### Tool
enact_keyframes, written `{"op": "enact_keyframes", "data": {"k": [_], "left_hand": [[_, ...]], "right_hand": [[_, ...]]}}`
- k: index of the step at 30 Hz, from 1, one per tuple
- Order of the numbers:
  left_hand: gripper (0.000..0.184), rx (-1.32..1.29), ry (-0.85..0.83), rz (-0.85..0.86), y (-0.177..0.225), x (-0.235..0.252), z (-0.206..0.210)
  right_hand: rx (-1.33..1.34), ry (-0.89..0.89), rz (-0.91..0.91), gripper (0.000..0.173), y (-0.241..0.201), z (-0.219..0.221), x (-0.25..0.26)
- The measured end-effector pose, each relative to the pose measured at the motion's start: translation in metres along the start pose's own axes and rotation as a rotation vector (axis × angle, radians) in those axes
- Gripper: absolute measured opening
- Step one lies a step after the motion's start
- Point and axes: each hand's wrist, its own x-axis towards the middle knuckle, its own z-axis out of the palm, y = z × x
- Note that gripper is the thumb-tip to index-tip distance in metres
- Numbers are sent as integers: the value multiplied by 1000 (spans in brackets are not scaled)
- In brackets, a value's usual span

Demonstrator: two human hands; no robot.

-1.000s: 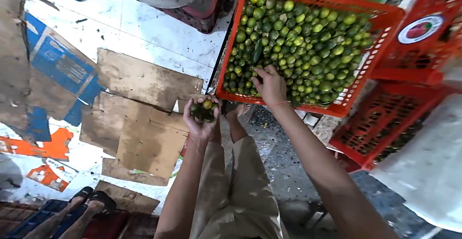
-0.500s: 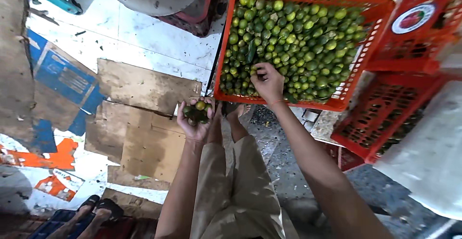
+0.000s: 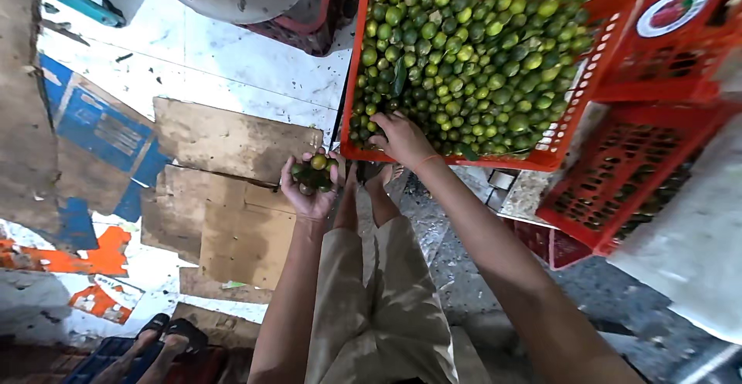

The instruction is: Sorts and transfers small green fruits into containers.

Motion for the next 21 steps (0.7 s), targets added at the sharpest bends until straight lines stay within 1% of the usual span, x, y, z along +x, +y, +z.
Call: {"op": "enact_keyframes", "data": {"k": [2, 4, 6, 9, 11, 12, 14, 15, 16, 17, 18, 19, 21], "left_hand": [[40, -4, 2, -3, 0, 0, 2], [40, -3, 8, -5, 1, 0, 4], [40, 3, 11, -3, 3, 0, 6], [41, -7, -13, -11, 5, 1, 3], [41, -9, -21, -13, 7, 1, 2], [42, -5, -16, -9, 7, 1, 2], [41, -3, -11, -2, 6, 1, 1], [41, -11, -9, 0, 6, 1, 0], [41, -18, -7, 3, 6, 1, 0], [41, -22, -5, 8, 5, 2, 0], [41, -20, -2, 9, 4, 3, 0], [40, -11, 8, 6, 3, 3, 0], [40, 22, 9, -29, 0, 5, 4]], "right_hand": [[9, -56, -16, 30, 2, -9, 3], [148, -38, 1, 33, 12, -16, 2], [450, 64, 66, 38, 28, -26, -4], [1042, 87, 158, 35, 45, -50, -22], [1232, 123, 184, 41, 51, -57, -29], [1271, 161, 194, 37, 52, -56, -30], [1245, 299, 235, 25, 49, -54, -25], [1136, 389, 249, 24, 45, -53, -19], [956, 468, 243, 25, 40, -55, -10], [767, 495, 221, 26, 34, -60, -1], [625, 460, 195, 30, 26, -68, 8], [537, 397, 161, 32, 13, -76, 15], [477, 234, 75, 26, -21, -85, 21]]}}
